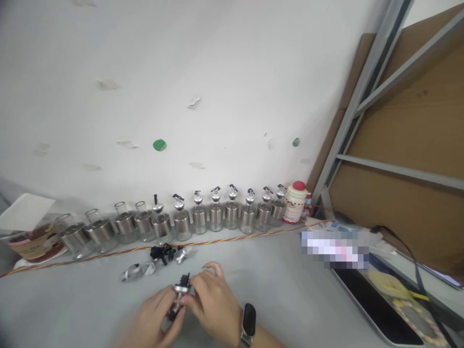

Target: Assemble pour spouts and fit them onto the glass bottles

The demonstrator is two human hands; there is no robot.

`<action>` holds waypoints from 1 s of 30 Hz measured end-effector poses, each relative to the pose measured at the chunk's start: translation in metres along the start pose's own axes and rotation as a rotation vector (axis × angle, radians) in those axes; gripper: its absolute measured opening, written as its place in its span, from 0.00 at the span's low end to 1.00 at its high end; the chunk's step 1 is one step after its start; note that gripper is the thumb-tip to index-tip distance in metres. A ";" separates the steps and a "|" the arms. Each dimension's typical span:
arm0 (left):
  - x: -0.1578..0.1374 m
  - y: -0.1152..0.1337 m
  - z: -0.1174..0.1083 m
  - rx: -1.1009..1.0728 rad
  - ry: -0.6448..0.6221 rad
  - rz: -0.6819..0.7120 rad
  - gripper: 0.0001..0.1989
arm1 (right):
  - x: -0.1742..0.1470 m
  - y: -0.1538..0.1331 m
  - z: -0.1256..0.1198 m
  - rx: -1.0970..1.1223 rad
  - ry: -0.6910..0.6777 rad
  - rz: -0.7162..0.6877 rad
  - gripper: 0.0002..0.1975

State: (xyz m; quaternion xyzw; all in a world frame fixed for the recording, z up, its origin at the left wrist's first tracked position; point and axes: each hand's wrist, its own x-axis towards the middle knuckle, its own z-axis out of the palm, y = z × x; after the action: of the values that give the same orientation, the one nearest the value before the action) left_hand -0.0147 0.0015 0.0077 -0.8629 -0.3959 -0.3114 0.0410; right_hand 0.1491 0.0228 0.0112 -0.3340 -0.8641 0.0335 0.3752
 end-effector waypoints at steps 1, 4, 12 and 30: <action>0.001 0.000 -0.001 0.057 -0.012 0.010 0.04 | 0.000 0.002 0.002 -0.021 -0.001 -0.016 0.15; 0.003 0.000 -0.004 0.131 -0.083 0.000 0.05 | 0.000 0.005 0.006 -0.136 -0.022 -0.023 0.16; -0.005 -0.001 0.010 -0.004 -0.073 -0.070 0.05 | -0.002 0.003 0.007 -0.317 -0.225 -0.028 0.04; -0.008 -0.003 0.006 -0.450 -0.016 -0.392 0.13 | -0.009 -0.007 0.006 0.382 -0.059 0.277 0.16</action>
State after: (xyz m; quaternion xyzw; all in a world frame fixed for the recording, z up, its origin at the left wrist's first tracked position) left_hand -0.0175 0.0003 -0.0018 -0.7597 -0.4764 -0.3866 -0.2154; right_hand 0.1458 0.0135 0.0031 -0.3712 -0.7986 0.2574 0.3978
